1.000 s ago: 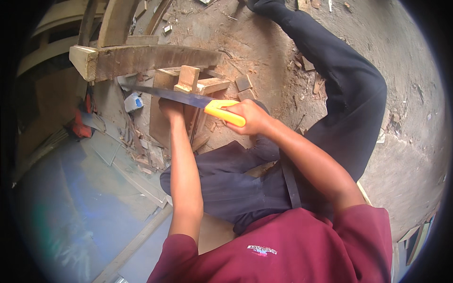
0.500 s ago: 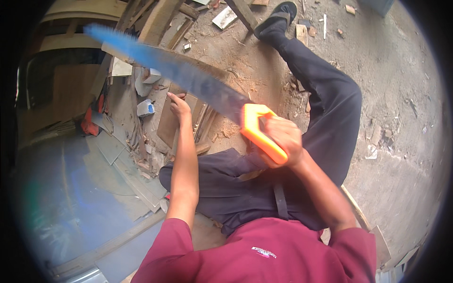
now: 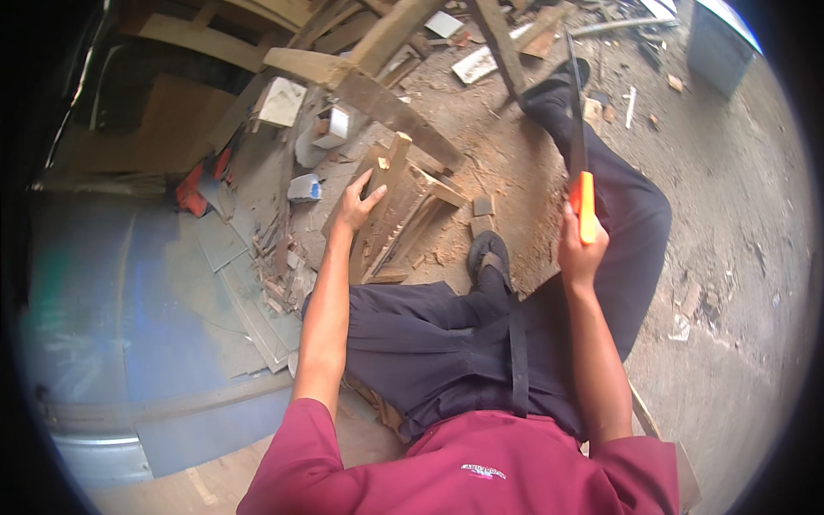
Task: The person sits on the floor and uses a hand saw to cut a small wooden block placed on a larger wooden frame. After sawing, the person lifts the frame and adjusts its position.
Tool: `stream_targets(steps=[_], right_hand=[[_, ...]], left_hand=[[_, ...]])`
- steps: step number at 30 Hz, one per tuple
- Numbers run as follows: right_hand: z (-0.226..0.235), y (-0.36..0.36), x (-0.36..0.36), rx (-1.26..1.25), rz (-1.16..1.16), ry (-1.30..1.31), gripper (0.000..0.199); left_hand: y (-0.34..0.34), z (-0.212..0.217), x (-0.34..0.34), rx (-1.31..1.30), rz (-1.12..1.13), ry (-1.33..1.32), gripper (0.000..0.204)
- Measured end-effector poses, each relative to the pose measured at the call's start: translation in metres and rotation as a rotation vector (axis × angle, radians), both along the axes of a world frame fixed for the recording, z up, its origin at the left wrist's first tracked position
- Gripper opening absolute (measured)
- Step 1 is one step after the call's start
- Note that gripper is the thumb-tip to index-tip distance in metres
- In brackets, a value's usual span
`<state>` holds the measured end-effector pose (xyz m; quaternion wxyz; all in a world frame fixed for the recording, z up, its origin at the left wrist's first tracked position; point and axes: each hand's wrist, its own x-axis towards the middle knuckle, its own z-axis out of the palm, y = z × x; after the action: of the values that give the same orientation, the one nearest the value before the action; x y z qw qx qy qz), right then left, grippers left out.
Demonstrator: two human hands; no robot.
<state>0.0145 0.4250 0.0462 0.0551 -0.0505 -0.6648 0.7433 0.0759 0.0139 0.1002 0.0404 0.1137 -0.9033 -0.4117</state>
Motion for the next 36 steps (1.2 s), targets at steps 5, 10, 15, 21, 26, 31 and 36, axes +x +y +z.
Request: stream_targets(steps=[5, 10, 15, 21, 26, 31, 36], right_hand=[[-0.007, 0.002, 0.002, -0.002, 0.041, 0.015, 0.021], [-0.002, -0.002, 0.006, 0.084, 0.082, 0.058, 0.021], [-0.004, -0.002, 0.005, 0.066, 0.071, 0.033, 0.022], [-0.014, 0.001, 0.002, 0.1, 0.045, 0.036, 0.024], [-0.007, -0.006, 0.005, 0.075, 0.071, 0.04, 0.024], [-0.003, -0.005, 0.008, 0.099, 0.098, 0.025, 0.019], [-0.015, -0.006, 0.006, 0.08, 0.118, 0.033, 0.018]], left_hand=[[0.006, 0.056, -0.008, 0.222, -0.09, 0.07, 0.065], [0.029, 0.086, -0.009, 0.408, -0.102, 0.17, 0.051], [0.049, 0.101, -0.014, 0.532, -0.1, 0.262, 0.046], [0.093, 0.112, -0.017, 0.264, 0.071, 0.512, 0.054], [0.106, 0.079, -0.025, 0.181, 0.241, 0.694, 0.071], [0.122, 0.076, -0.037, -0.028, 0.476, 0.87, 0.062], [0.137, 0.087, -0.046, -0.121, 0.607, 0.823, 0.049]])
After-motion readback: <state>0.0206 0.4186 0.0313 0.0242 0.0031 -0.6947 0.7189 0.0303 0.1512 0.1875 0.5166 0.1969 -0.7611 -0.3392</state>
